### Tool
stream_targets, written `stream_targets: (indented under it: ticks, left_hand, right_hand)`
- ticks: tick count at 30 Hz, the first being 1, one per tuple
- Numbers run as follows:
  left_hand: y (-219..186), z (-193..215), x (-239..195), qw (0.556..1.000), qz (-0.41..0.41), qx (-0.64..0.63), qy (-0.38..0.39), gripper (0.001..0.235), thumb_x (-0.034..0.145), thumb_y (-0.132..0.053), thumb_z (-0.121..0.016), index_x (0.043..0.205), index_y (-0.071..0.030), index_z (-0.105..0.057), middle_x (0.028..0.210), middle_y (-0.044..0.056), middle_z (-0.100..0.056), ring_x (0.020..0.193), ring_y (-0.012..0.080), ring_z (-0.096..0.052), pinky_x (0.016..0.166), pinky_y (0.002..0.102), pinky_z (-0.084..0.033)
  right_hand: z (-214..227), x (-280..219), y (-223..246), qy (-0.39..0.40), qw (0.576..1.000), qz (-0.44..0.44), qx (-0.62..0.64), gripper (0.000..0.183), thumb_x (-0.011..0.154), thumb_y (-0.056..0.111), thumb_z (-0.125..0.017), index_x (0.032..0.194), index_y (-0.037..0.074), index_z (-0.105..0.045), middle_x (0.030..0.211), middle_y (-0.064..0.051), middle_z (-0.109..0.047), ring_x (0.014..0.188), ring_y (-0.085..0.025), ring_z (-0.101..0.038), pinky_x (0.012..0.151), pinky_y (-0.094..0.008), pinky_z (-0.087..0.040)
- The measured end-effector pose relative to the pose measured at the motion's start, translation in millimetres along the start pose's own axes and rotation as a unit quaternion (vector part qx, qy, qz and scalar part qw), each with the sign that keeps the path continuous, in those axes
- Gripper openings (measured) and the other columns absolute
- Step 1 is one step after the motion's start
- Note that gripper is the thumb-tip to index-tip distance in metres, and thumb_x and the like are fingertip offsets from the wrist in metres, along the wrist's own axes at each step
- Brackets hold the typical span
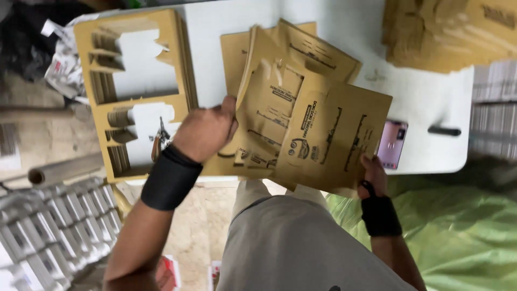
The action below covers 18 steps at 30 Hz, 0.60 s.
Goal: Manually removing waste material from pre-cut cardboard sheets to extract the final shapes.
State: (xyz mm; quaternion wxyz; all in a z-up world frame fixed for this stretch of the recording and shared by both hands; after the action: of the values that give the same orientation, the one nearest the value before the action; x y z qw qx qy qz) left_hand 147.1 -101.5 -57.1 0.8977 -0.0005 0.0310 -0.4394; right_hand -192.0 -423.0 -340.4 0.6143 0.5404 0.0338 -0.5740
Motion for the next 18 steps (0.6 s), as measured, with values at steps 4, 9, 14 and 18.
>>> stream_targets:
  ticks: [4, 9, 14, 18]
  left_hand:
    - [-7, 10, 38, 0.989, -0.146, 0.026, -0.001, 0.022, 0.092, -0.024, -0.062, 0.104, -0.005, -0.062, 0.061, 0.013, -0.071, 0.057, 0.0342, -0.074, 0.057, 0.048, -0.062]
    - [-33, 29, 45, 0.97, -0.219, -0.048, 0.09, 0.018, 0.099, -0.013, -0.058, 0.104, 0.002, -0.066, 0.06, 0.018, -0.07, 0.056, 0.0331, -0.074, 0.059, 0.046, -0.064]
    - [-25, 21, 49, 0.975, -0.198, -0.07, 0.07, 0.02, 0.098, -0.013, -0.059, 0.112, 0.001, -0.065, 0.063, 0.017, -0.07, 0.06, 0.0329, -0.075, 0.061, 0.05, -0.063]
    - [-28, 33, 54, 0.974, -0.213, -0.048, 0.057, 0.018, 0.096, -0.013, -0.056, 0.109, -0.002, -0.063, 0.058, 0.014, -0.067, 0.055, 0.035, -0.073, 0.056, 0.05, -0.062]
  right_hand:
    - [-46, -95, -15, -0.035, 0.968, -0.063, 0.24, 0.04, 0.099, 0.027, -0.066, 0.135, 0.013, -0.059, 0.134, -0.015, -0.063, 0.126, -0.033, -0.059, 0.11, -0.046, -0.042]
    - [-60, -103, -102, -0.115, 0.903, -0.094, 0.402, 0.013, 0.103, 0.019, -0.069, 0.109, 0.01, -0.063, 0.107, -0.014, -0.073, 0.107, -0.03, -0.072, 0.1, -0.04, -0.054]
    - [-75, -97, -144, -0.119, 0.878, -0.099, 0.452, 0.016, 0.101, 0.015, -0.07, 0.111, 0.008, -0.06, 0.104, -0.012, -0.071, 0.102, -0.029, -0.071, 0.098, -0.043, -0.054]
    - [-120, -91, -153, -0.069, 0.756, -0.136, 0.637, 0.012, 0.1, 0.015, -0.065, 0.109, 0.008, -0.066, 0.108, -0.011, -0.073, 0.104, -0.03, -0.072, 0.094, -0.042, -0.057]
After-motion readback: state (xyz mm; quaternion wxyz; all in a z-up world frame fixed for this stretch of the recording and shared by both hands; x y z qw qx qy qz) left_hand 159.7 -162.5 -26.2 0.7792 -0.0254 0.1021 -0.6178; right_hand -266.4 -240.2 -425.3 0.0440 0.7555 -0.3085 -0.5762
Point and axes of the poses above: each hand's wrist, its own x-axis towards the middle knuckle, its own z-axis out of the back of the hand, y = z × x, the point moved 9 cm from there along x, towards the middle knuckle
